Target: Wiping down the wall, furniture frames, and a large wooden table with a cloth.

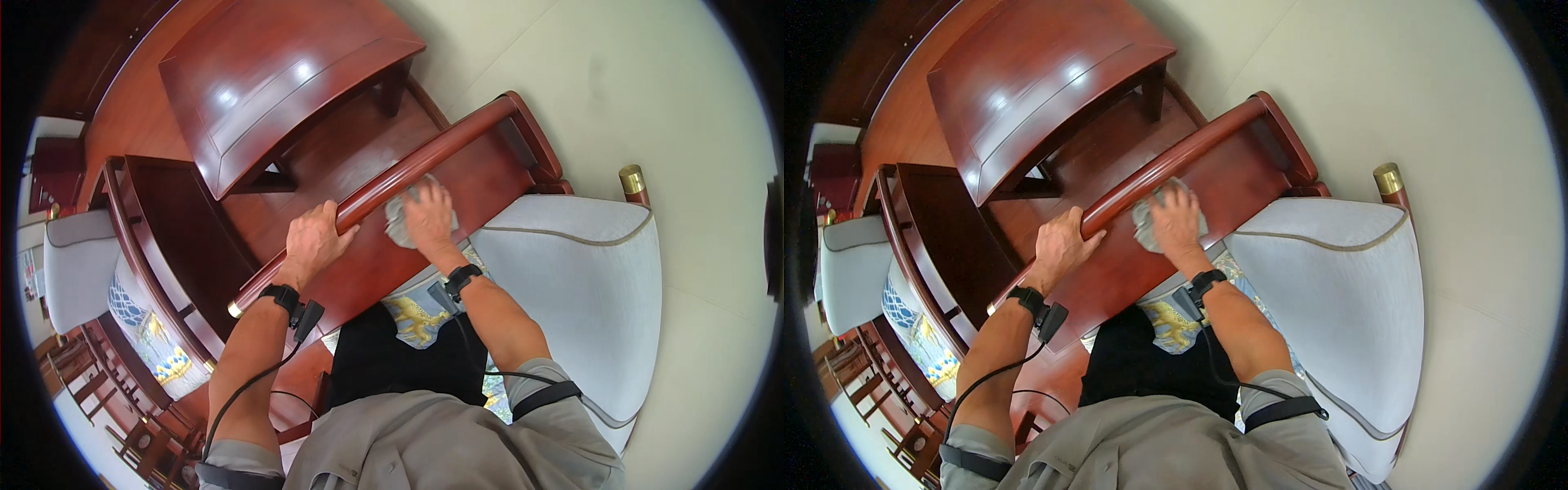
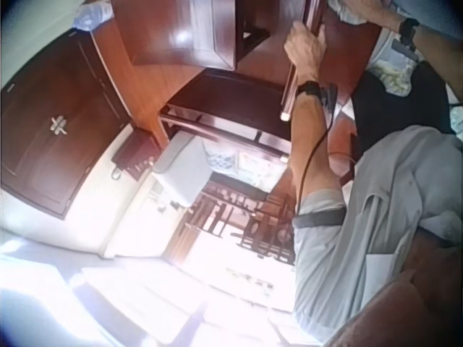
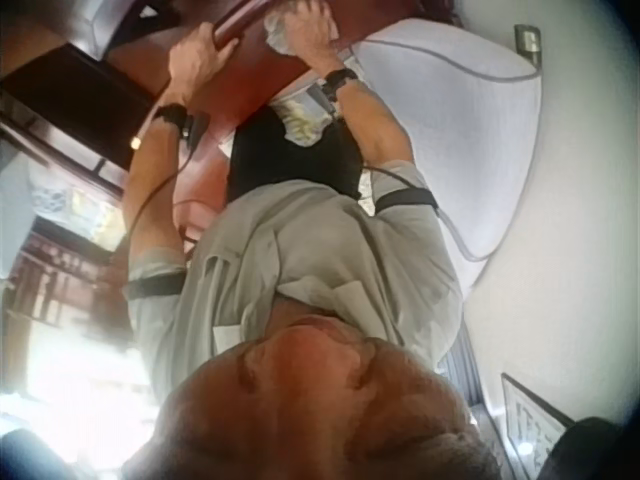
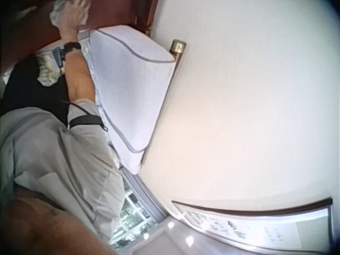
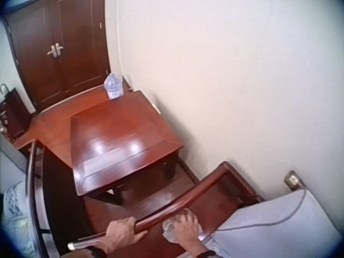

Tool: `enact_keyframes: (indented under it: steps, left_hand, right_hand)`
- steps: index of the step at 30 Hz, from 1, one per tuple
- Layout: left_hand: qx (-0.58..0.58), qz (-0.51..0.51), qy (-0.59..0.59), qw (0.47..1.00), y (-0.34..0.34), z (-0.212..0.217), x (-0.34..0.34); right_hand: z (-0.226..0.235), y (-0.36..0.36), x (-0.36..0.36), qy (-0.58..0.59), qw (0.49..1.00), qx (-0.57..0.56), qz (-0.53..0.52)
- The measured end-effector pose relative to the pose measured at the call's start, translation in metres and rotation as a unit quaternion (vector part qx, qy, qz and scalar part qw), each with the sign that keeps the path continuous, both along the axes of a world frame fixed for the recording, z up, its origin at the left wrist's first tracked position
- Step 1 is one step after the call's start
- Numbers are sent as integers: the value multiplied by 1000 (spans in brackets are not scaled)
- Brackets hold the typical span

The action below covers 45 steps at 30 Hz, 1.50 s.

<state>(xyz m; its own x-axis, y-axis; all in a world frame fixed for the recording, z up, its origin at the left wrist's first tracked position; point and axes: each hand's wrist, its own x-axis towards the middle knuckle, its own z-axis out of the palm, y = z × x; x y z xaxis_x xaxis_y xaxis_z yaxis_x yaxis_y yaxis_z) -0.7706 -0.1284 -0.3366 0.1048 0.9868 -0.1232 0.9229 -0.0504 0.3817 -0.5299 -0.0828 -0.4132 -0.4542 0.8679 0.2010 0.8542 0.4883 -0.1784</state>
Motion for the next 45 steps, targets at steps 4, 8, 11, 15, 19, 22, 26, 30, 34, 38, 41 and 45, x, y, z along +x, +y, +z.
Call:
enact_keyframes:
  steps: [4,8,11,15,19,22,26,30,34,38,41,45]
  left_hand:
    - [-20,8,11,1000,0,4,-1]
    - [0,0,9,1000,1,2,-2]
    - [8,-1,6,1000,0,1,-2]
    - [16,-3,6,1000,0,1,0]
    - [26,-2,10,1000,-3,1,-2]
    - [29,3,7,1000,-3,1,-3]
    - [-17,19,-3,1000,-2,1,0]
    - [-6,20,-34,999,-10,-1,-10]
    - [12,9,-42,999,-8,2,-10]
    - [79,50,-143,985,-5,-3,-8]
    - [137,89,-189,968,-3,3,-7]
    - [217,43,-210,952,9,26,19]
  right_hand:
    - [4,10,16,31,999,-3,-37]
    - [7,0,23,30,998,-28,-51]
    - [13,-21,30,4,999,-47,-12]
    - [17,-61,37,4,997,-67,23]
    - [25,-95,33,-5,989,-134,70]
    - [42,-94,32,101,967,-224,73]
    - [57,-55,42,346,864,-363,-49]
    - [114,-4,32,384,883,-268,-34]
    - [119,42,19,321,934,-153,-25]
    - [90,47,-10,228,969,-90,-16]
    - [84,26,-40,169,983,-66,14]
    - [103,22,-41,350,915,-200,-11]
